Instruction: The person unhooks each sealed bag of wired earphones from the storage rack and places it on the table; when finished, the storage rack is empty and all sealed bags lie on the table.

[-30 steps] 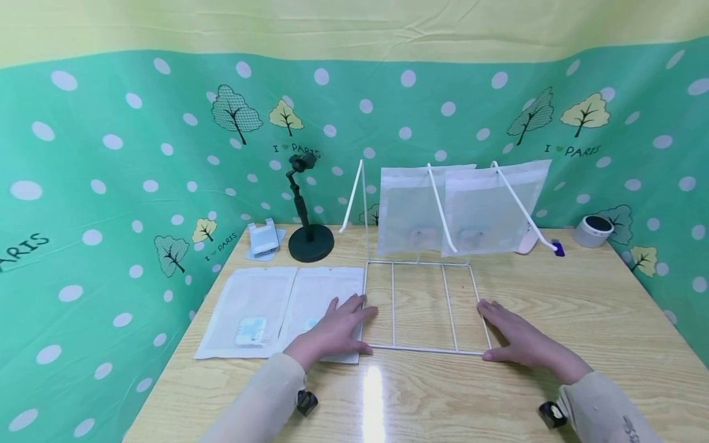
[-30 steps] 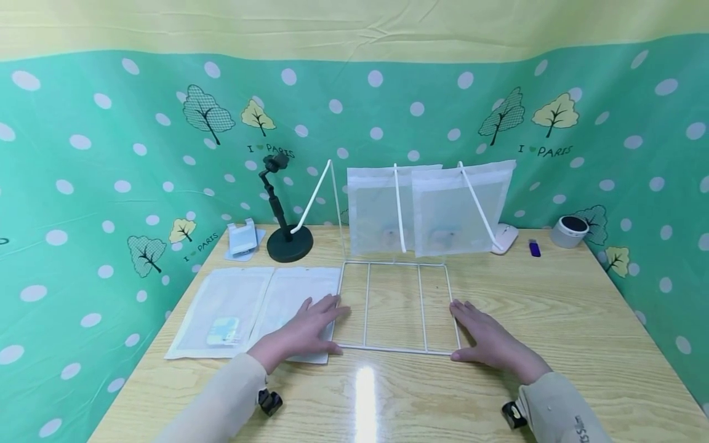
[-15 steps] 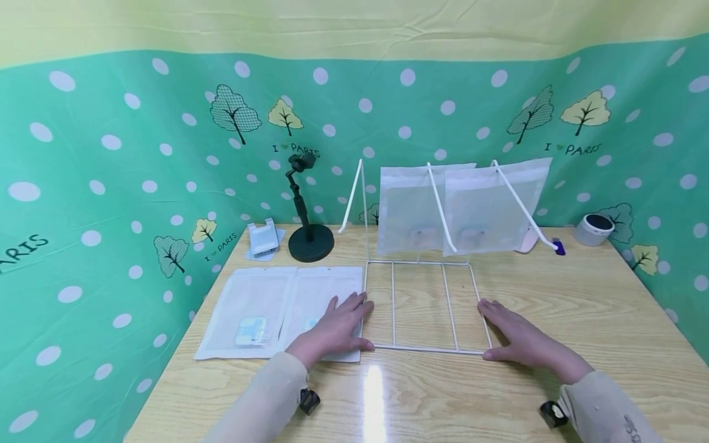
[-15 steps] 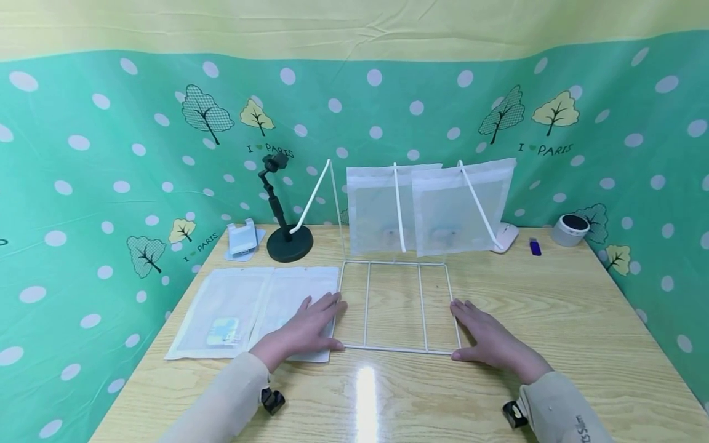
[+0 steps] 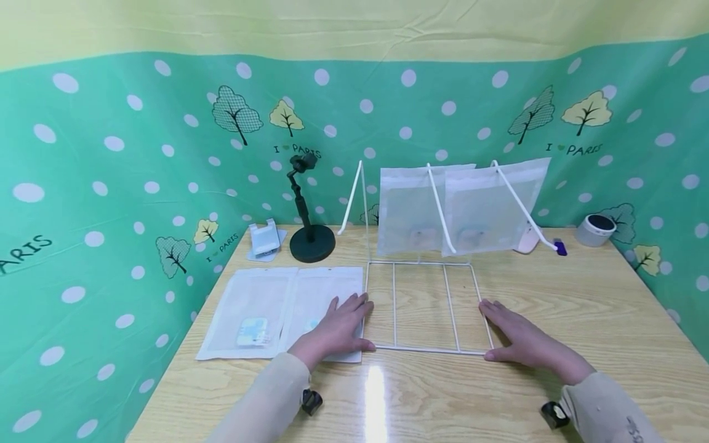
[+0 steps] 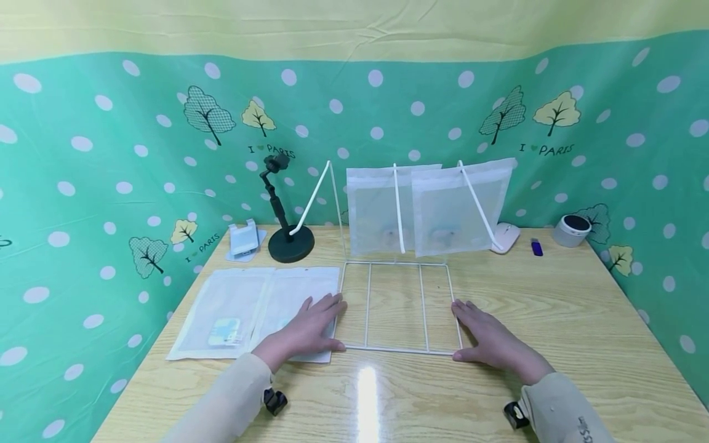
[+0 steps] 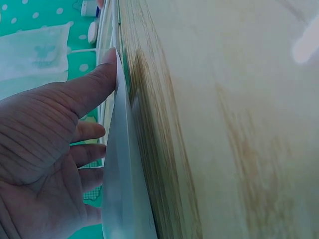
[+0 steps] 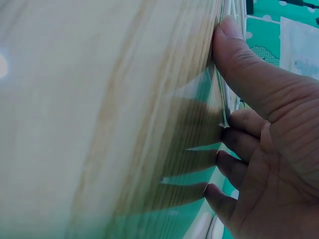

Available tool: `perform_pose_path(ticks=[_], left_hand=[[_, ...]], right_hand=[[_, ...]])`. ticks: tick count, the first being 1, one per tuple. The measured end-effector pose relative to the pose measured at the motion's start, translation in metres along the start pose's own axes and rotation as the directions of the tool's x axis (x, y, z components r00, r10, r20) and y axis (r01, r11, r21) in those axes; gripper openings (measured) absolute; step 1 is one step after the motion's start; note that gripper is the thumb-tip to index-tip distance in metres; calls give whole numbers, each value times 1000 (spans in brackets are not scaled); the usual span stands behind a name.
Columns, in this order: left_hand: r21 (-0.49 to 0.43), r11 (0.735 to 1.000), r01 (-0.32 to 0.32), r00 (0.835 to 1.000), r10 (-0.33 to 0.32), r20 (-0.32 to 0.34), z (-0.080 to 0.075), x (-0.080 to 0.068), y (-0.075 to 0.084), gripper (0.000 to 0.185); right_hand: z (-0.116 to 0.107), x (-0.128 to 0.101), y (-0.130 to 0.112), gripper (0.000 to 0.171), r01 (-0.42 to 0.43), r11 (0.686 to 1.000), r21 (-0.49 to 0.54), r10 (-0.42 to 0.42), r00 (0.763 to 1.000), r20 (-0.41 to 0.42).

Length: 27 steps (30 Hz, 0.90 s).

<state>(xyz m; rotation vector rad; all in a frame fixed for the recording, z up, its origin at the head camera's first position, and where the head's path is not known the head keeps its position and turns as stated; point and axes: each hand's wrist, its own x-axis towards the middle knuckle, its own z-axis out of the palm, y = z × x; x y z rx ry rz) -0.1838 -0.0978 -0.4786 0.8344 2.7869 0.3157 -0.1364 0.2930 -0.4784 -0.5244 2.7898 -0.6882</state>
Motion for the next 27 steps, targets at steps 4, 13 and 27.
perform_pose_path(ticks=[4, 13, 27], left_hand=[[-8, 1000, 8, 1000, -8, -5, 0, 0, -1, 91], [-28, 999, 23, 1000, -23, -7, -1, 0, -1, 89], [-55, 998, 33, 999, -34, -20, 1, 0, -2, 93]], right_hand=[[-2, 1, 0, 103, 6, 1000, -5, -6, 1000, 3], [-6, 3, -2, 103, -35, 999, 25, 34, 999, 29], [-62, 24, 11, 57, -182, 928, 324, 318, 839, -441]])
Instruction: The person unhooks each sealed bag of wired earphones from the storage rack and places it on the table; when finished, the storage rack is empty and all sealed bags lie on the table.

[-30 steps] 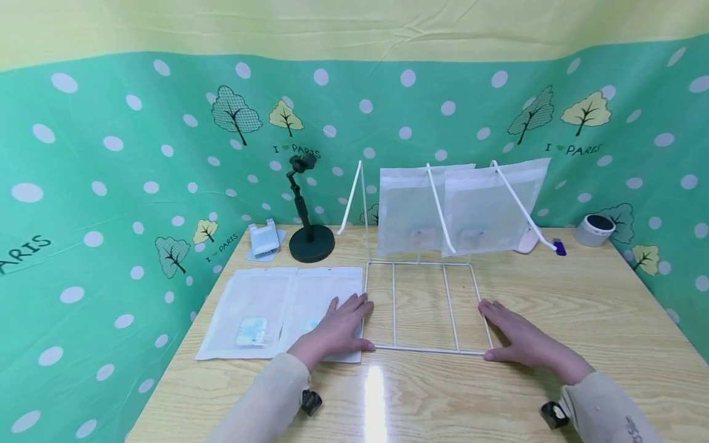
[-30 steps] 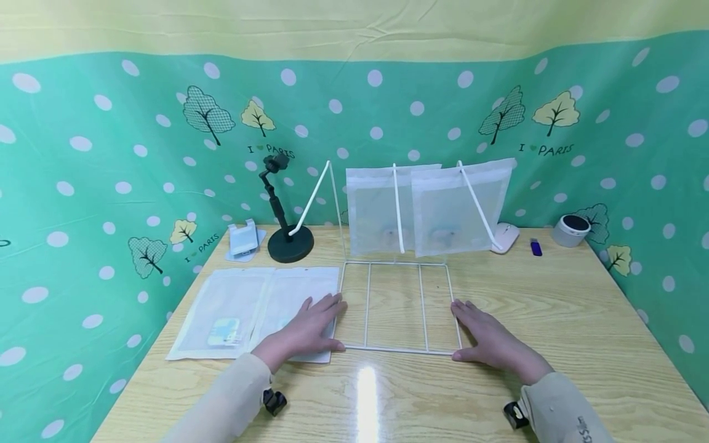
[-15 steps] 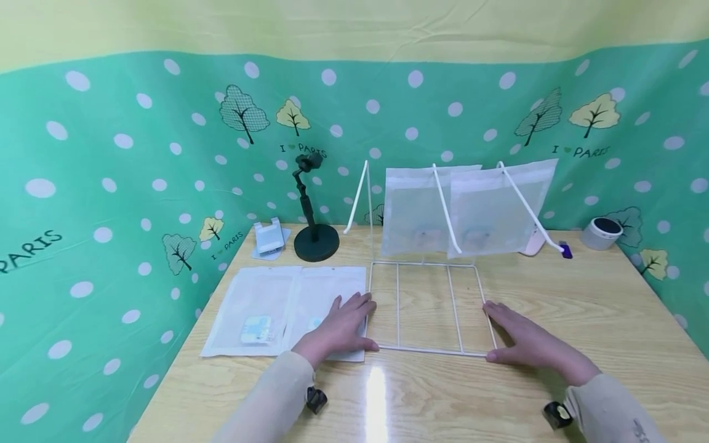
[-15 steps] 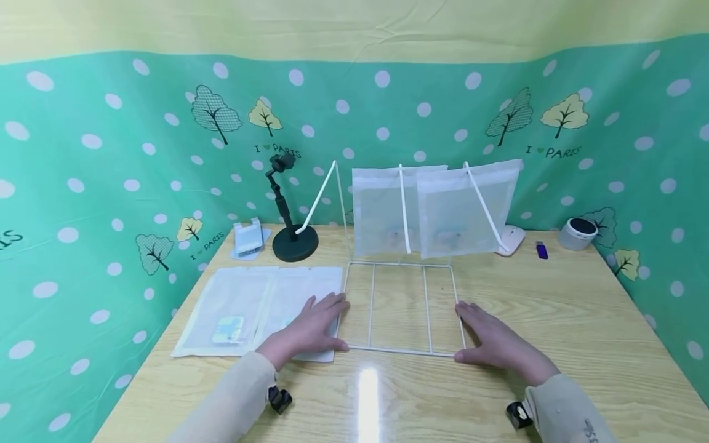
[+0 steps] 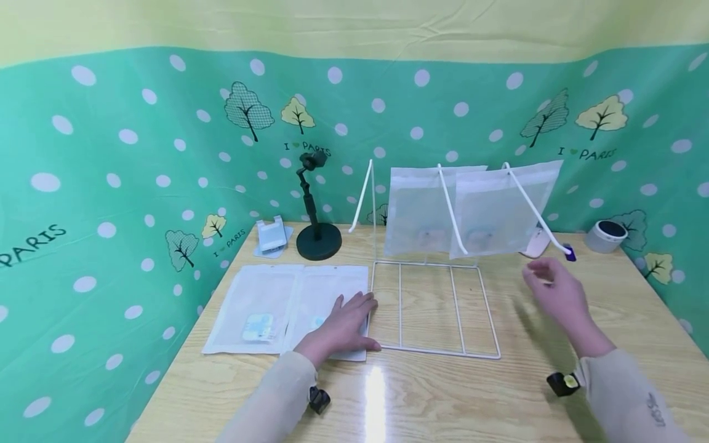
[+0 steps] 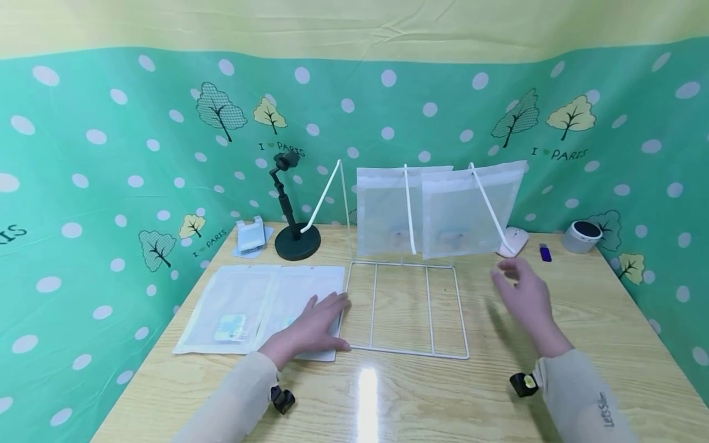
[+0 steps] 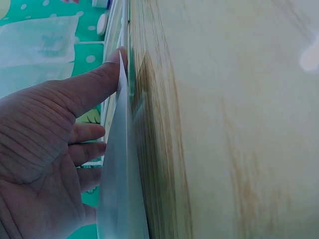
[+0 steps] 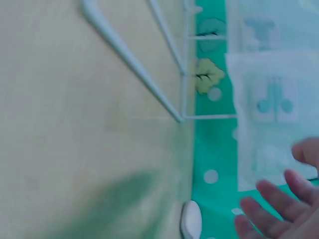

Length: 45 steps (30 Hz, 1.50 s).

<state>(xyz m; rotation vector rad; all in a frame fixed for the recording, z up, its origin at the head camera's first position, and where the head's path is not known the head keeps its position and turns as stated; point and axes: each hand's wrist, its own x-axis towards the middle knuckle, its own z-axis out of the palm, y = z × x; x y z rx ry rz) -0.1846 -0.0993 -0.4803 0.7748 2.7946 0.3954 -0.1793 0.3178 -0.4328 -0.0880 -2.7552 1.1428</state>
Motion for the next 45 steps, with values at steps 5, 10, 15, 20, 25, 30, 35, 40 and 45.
perform_pose_path(ticks=[5, 10, 15, 20, 25, 30, 35, 40, 45], left_hand=[[3, 1000, 7, 1000, -7, -2, 0, 0, 0, 93], [-8, 1000, 6, 1000, -6, -9, 0, 1, -1, 93], [-21, 1000, 3, 1000, -3, -12, 1, 0, 0, 93], [-21, 1000, 12, 1000, -12, -5, 2, 1, 1, 94], [-36, 999, 15, 1000, -16, -5, 1, 0, 2, 93], [-31, 999, 12, 1000, -12, -16, 1, -1, 0, 93], [-28, 1000, 11, 1000, -12, -20, 3, 0, 0, 94], [-31, 999, 11, 1000, -12, -22, 4, 1, -1, 93], [-33, 999, 9, 1000, -10, -29, 5, 1, -2, 93]], right_hand=[[-19, 23, -8, 60, -89, 985, 149, 112, 982, -152], [-28, 42, -17, 67, -74, 962, 261, 123, 976, -178], [-32, 54, -20, 76, 6, 957, 289, 40, 988, -151], [-34, 63, -18, 80, 58, 949, 310, -30, 995, -93], [-34, 65, -19, 75, 77, 947, 311, -57, 996, -70], [-31, 66, -21, 62, 135, 887, 441, -97, 989, -109], [-31, 63, -22, 45, 189, 682, 707, -145, 982, -123], [-36, 54, -23, 32, 162, 604, 780, -125, 986, -108], [-44, 43, -25, 34, 121, 584, 803, -105, 992, -73]])
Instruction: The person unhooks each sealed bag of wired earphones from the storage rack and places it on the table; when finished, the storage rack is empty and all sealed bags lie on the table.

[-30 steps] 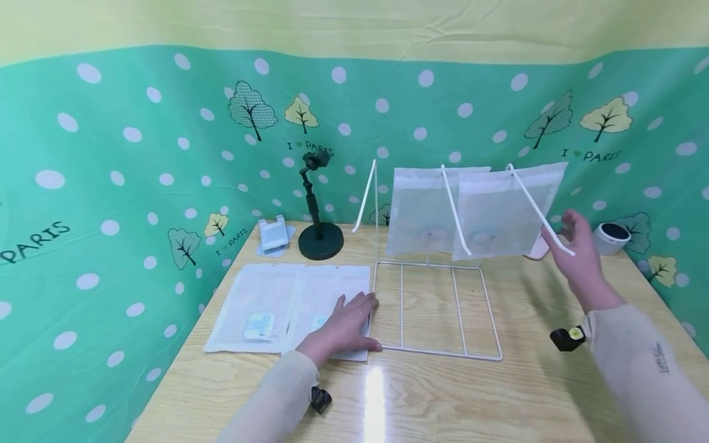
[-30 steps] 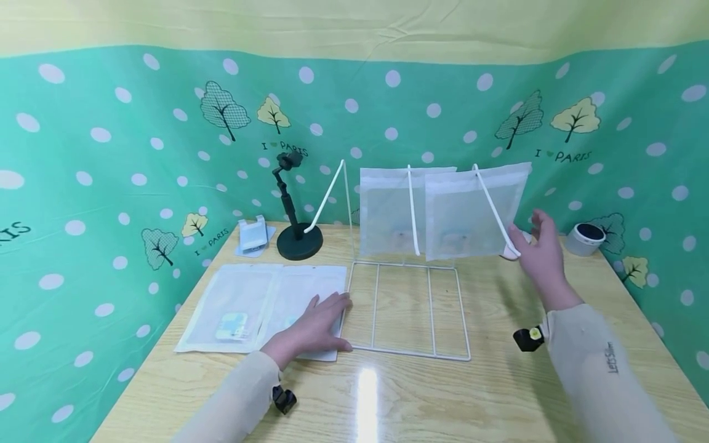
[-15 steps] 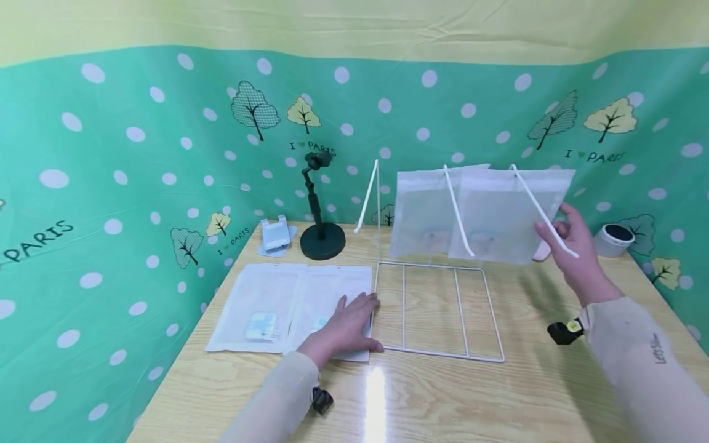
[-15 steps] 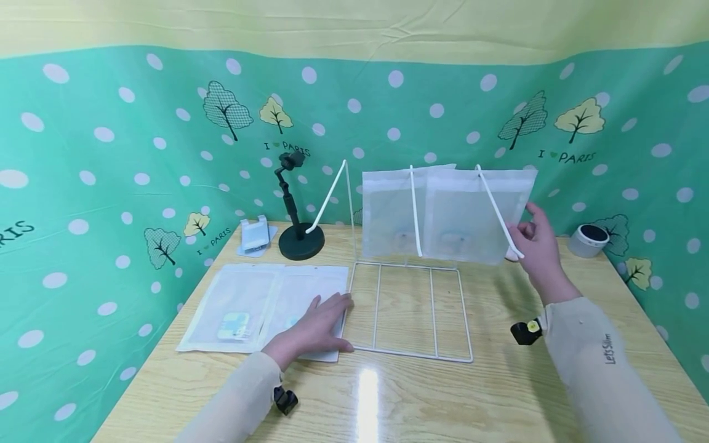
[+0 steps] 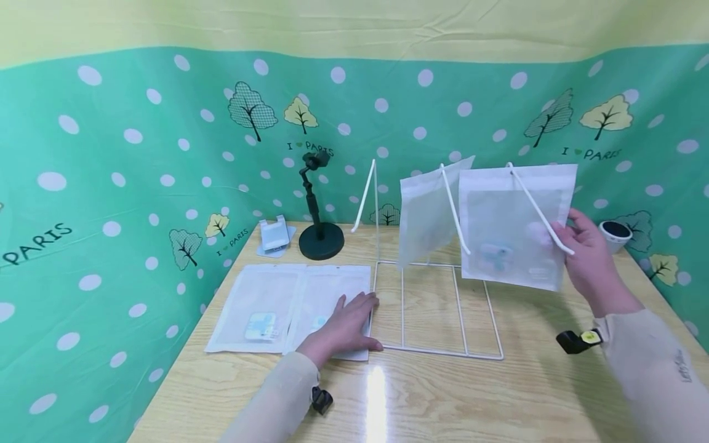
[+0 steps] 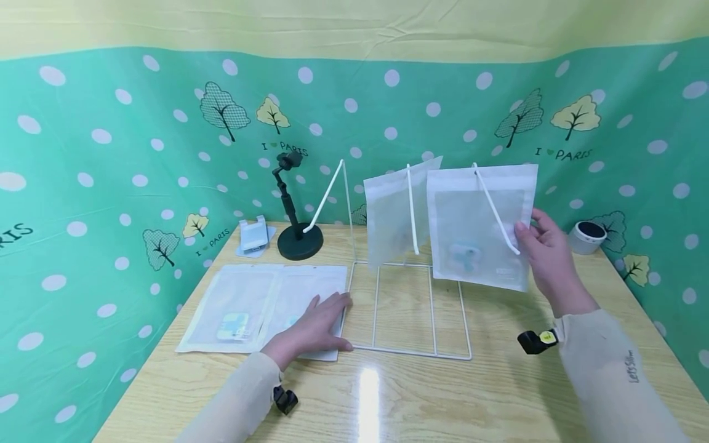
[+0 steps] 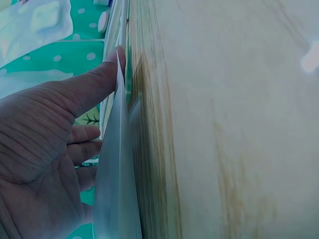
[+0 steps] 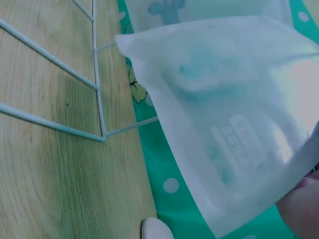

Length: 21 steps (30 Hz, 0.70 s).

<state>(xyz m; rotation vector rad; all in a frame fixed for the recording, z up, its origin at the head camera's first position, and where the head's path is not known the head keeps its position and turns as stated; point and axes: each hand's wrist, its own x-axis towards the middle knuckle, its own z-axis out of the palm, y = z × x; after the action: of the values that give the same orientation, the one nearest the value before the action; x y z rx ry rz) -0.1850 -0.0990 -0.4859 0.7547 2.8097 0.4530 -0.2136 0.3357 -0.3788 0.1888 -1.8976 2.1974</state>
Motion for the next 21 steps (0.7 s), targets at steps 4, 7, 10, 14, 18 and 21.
perform_pose_path(ticks=[4, 7, 10, 14, 18, 21], left_hand=[[-6, 1000, 3, 1000, -3, 2, 0, 0, 0, 93], [-8, 1000, 6, 1000, -5, 8, -1, 0, 1, 93], [-7, 1000, 5, 1000, -5, 8, -1, 0, 0, 93], [-15, 1000, 5, 1000, -5, 4, -3, -1, 1, 94], [-29, 1000, 4, 1000, -4, 1, -5, -2, 2, 95], [-33, 999, 1, 1000, -1, 1, -5, -2, 3, 94]], right_hand=[[-1, -11, -7, 38, -8, 1000, 20, 7, 1000, 17], [0, -19, -10, 39, 4, 1000, 14, -4, 1000, 21], [-1, -26, -13, 41, 14, 999, -29, -13, 1000, 25], [-3, -37, -17, 41, 23, 996, -84, -21, 999, 28], [-7, -51, -19, 41, 38, 998, -57, -35, 998, 47], [-12, -62, -20, 44, 58, 997, -42, -55, 996, 72]])
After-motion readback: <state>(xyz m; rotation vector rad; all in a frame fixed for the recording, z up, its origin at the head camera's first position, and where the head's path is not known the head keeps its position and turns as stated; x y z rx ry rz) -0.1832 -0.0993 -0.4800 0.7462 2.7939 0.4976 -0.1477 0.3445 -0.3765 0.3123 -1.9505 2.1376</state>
